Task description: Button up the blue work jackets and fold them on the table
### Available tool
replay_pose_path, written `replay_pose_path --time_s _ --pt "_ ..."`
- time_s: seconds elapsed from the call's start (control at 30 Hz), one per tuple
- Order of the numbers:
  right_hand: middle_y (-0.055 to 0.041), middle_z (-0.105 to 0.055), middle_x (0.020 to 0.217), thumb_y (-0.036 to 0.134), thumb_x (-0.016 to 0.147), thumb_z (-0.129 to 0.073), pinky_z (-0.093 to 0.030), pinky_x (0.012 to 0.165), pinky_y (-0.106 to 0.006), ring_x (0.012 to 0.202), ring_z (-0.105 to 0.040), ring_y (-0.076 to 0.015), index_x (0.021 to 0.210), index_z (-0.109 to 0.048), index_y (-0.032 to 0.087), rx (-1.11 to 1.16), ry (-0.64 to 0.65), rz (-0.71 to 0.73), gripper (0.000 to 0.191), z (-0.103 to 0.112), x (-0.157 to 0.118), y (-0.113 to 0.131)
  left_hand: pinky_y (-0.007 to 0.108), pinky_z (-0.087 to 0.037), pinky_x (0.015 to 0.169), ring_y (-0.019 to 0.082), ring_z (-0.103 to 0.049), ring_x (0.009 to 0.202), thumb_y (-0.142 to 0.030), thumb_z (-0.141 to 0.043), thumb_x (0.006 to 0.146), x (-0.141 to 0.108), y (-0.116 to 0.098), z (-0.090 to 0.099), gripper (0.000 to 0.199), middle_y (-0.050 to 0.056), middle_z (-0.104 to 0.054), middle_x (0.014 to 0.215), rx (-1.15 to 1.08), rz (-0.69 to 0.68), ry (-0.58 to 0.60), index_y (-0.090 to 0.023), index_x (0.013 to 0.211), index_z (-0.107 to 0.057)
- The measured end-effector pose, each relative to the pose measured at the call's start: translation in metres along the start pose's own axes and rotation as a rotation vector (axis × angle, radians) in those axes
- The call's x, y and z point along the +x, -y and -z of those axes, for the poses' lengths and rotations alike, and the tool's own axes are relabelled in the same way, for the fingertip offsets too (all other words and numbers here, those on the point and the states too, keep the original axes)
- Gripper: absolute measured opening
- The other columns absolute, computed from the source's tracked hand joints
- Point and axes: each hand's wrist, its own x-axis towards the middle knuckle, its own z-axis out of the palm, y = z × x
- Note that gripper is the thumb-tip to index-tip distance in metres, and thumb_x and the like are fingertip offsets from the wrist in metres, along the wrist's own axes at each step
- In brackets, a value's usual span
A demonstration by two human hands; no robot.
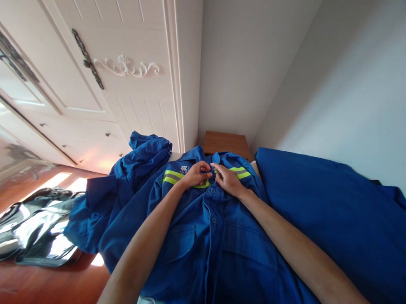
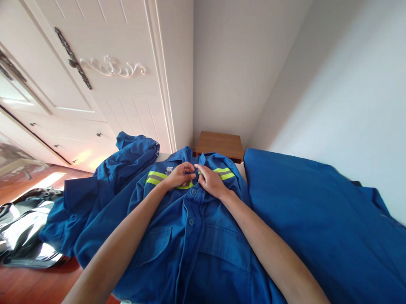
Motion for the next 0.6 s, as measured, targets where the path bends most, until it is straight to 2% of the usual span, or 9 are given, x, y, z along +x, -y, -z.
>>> replay_pose_path --time_s 0.13,0.23,0.4,0.6 --pt "-0.0090 -0.070 0.114 0.026 0.092 -0.052 -0.055 0.089 -0.037 0.102 -0.067 -0.0225 0.129 -0.062 0.022 0.177 -0.021 -0.070 0.038 0.0037 0.0008 -0.0010 0.015 -0.029 0.035 0.000 -0.043 0.034 -0.045 -0.081 0.068 -0.0010 0.0029 0.0004 0.048 -0.005 -0.059 0.072 -0.022 -0.030 -0.030 -0.016 0.089 -0.048" --pt "-0.0099 -0.070 0.113 0.032 0.092 -0.056 -0.056 0.085 -0.037 0.098 -0.068 -0.0233 0.130 -0.062 0.021 0.206 -0.028 -0.092 0.040 0.0062 0.0009 0.0006 0.014 -0.028 0.035 0.000 -0.042 0.033 -0.043 -0.081 0.068 -0.0020 0.0033 0.0016 0.047 -0.006 -0.058 0.070 -0.050 -0.019 -0.045 -0.016 0.089 -0.048" --pt "-0.0096 -0.069 0.115 0.032 0.096 -0.049 -0.054 0.091 -0.038 0.104 -0.066 -0.0239 0.133 -0.060 0.024 0.058 -0.002 0.013 0.039 0.0070 0.0002 0.0016 0.015 -0.028 0.034 0.000 -0.041 0.033 -0.041 -0.083 0.066 -0.0015 0.0033 0.0024 0.048 -0.005 -0.059 0.069 -0.038 0.013 -0.052 -0.016 0.089 -0.049" --pt "-0.0118 -0.069 0.110 0.032 0.098 -0.044 -0.056 0.086 -0.040 0.098 -0.068 -0.0257 0.135 -0.058 0.022 -0.098 0.064 0.048 0.041 0.0085 -0.0012 0.0036 0.015 -0.028 0.034 0.001 -0.041 0.033 -0.042 -0.082 0.067 -0.0008 0.0053 0.0009 0.047 -0.006 -0.058 0.066 0.006 0.023 -0.058 -0.016 0.089 -0.049"
